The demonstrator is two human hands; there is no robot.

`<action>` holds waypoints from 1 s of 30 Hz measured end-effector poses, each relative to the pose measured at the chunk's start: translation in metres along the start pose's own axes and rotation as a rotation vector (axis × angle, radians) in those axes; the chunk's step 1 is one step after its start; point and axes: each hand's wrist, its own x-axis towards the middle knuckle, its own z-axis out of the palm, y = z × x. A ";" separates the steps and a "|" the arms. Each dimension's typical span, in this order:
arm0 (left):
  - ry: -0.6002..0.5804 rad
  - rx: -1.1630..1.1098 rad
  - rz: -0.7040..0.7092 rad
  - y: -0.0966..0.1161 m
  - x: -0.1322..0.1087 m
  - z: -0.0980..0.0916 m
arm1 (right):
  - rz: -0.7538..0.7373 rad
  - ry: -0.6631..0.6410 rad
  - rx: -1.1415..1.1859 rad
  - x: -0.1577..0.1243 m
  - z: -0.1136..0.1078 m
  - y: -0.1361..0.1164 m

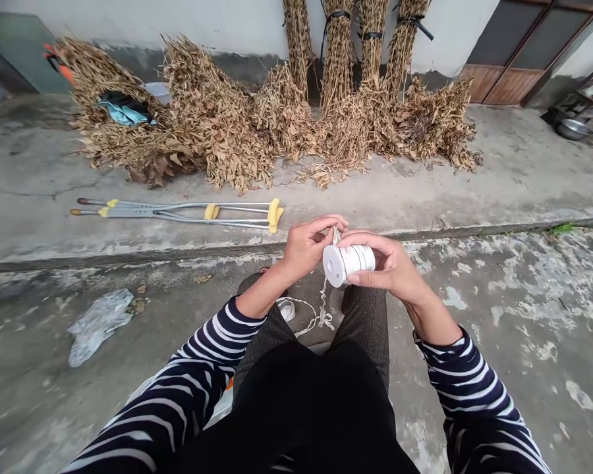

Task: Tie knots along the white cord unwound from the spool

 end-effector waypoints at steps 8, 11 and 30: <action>0.083 0.007 -0.154 -0.013 -0.005 0.007 | 0.028 -0.023 0.020 0.000 0.002 0.009; 0.108 0.172 -0.034 -0.020 -0.006 0.007 | 0.046 0.004 0.075 0.001 0.003 0.016; 0.126 0.371 -0.093 -0.010 -0.024 0.002 | 0.155 0.133 0.497 0.010 0.009 0.046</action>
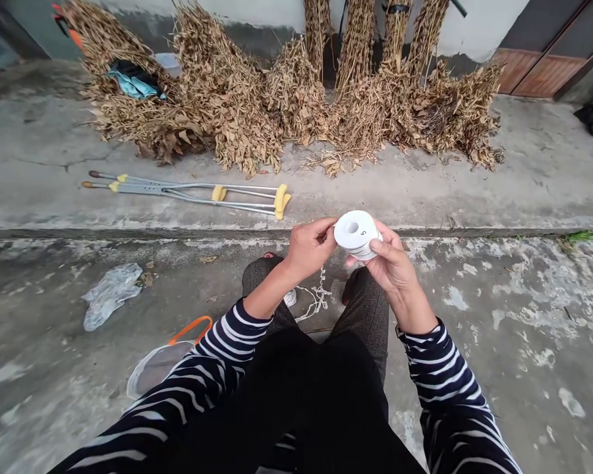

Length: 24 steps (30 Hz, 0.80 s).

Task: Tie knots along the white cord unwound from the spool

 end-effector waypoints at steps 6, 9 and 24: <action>-0.129 -0.146 -0.175 0.003 0.006 -0.012 | 0.020 0.047 0.003 0.005 0.005 0.003; -0.143 -0.234 -0.223 -0.004 0.009 -0.008 | 0.021 0.052 -0.031 0.005 0.013 0.003; 0.045 -0.058 -0.202 -0.024 0.003 -0.006 | -0.072 0.080 -0.008 -0.011 0.019 0.013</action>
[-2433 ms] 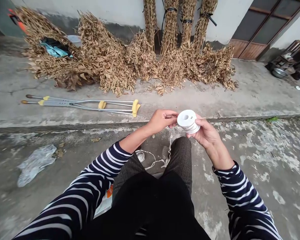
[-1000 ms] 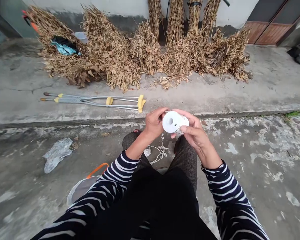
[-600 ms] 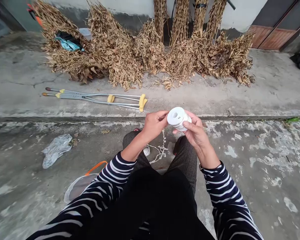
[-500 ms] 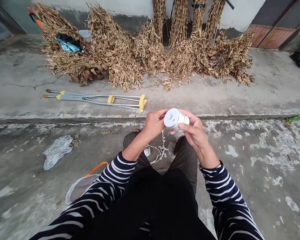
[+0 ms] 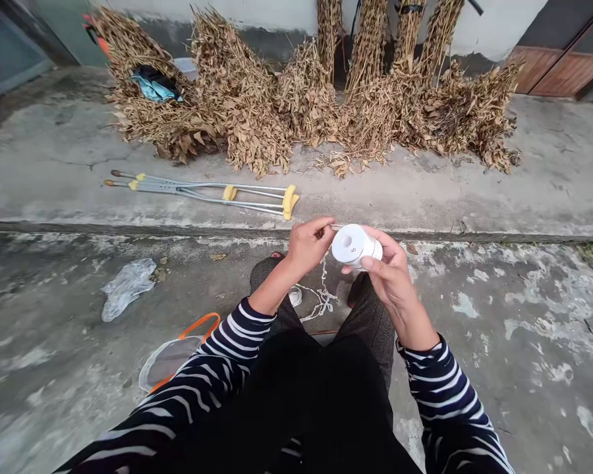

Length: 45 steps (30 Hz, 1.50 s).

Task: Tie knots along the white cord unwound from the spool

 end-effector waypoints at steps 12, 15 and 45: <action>-0.289 -0.555 -0.338 0.001 -0.008 0.006 | 0.146 0.206 0.206 0.030 -0.028 0.025; -0.256 -0.559 -0.360 0.002 -0.012 0.007 | 0.124 0.219 0.148 0.030 -0.025 0.028; -0.190 -0.294 -0.401 -0.028 -0.025 0.009 | -0.209 0.301 -0.272 0.029 0.008 0.038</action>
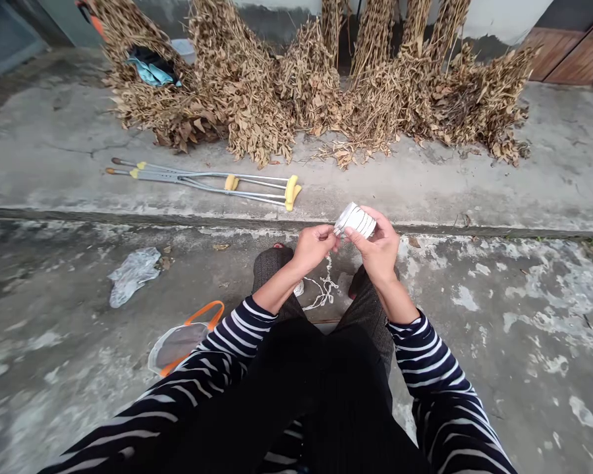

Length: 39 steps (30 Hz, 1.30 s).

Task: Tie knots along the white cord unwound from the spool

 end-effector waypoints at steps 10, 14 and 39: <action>0.031 0.118 0.071 -0.036 0.014 -0.007 | 0.273 0.016 0.259 -0.014 0.011 -0.004; 0.033 0.102 0.038 -0.036 0.007 -0.008 | 0.279 0.051 0.282 -0.013 0.008 0.000; -0.158 -0.412 -0.067 0.034 -0.031 -0.004 | -0.749 -0.233 -0.747 0.000 -0.021 0.021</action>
